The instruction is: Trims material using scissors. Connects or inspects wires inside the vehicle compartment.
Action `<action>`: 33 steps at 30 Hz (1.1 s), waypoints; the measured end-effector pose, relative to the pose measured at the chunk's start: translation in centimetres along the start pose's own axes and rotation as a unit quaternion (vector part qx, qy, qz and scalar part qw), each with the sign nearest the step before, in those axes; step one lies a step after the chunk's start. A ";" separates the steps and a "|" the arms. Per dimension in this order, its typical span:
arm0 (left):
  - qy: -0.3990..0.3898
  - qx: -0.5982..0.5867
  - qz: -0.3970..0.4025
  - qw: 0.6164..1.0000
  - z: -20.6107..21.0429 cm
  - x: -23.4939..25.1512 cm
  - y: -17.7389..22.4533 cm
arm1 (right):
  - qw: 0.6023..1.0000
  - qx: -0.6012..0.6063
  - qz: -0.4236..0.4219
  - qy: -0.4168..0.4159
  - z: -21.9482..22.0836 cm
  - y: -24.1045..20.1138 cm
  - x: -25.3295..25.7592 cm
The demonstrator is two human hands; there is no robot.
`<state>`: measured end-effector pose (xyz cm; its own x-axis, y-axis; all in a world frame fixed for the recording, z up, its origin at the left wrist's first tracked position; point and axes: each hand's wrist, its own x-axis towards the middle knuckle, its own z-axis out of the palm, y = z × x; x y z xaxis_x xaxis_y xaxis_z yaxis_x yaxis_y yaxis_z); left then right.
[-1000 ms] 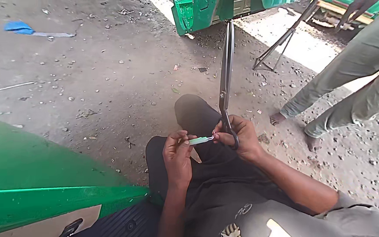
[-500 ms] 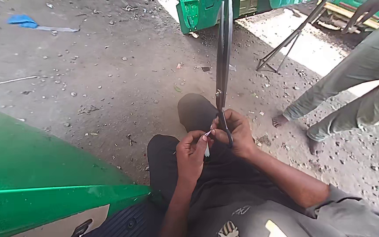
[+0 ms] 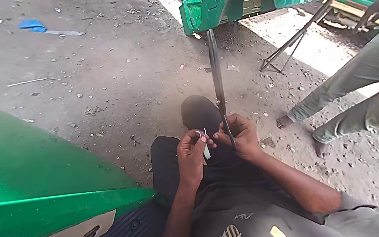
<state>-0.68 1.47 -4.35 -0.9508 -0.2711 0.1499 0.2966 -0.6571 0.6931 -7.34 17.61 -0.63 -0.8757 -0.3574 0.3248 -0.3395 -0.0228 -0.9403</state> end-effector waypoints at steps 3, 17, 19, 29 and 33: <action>-0.016 -0.058 -0.044 0.997 -0.5 0.5 1.2 | 0.986 -0.148 -0.076 -0.014 -3.3 0.9 -1.5; -0.146 -0.193 -0.119 0.963 -0.6 0.1 0.2 | 0.919 -0.347 -0.167 -0.080 -9.7 1.0 -5.0; -0.145 -0.202 -0.124 0.961 -0.5 -0.1 -0.1 | 0.916 -0.350 -0.178 -0.077 -9.5 1.1 -5.0; -0.106 -0.147 -0.090 0.979 0.4 -0.9 -0.7 | 0.898 -0.398 -0.180 -0.052 -8.7 0.8 -5.1; -0.098 -0.127 -0.073 0.984 0.3 -0.8 -0.8 | 0.893 -0.412 -0.174 -0.052 -8.3 1.1 -5.5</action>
<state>-0.20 2.40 -4.82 -0.9766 -0.0354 0.2123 0.1442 -0.8401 0.5229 -5.76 27.27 -2.63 -0.6452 -0.5482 0.5321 -0.7604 0.5290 -0.3768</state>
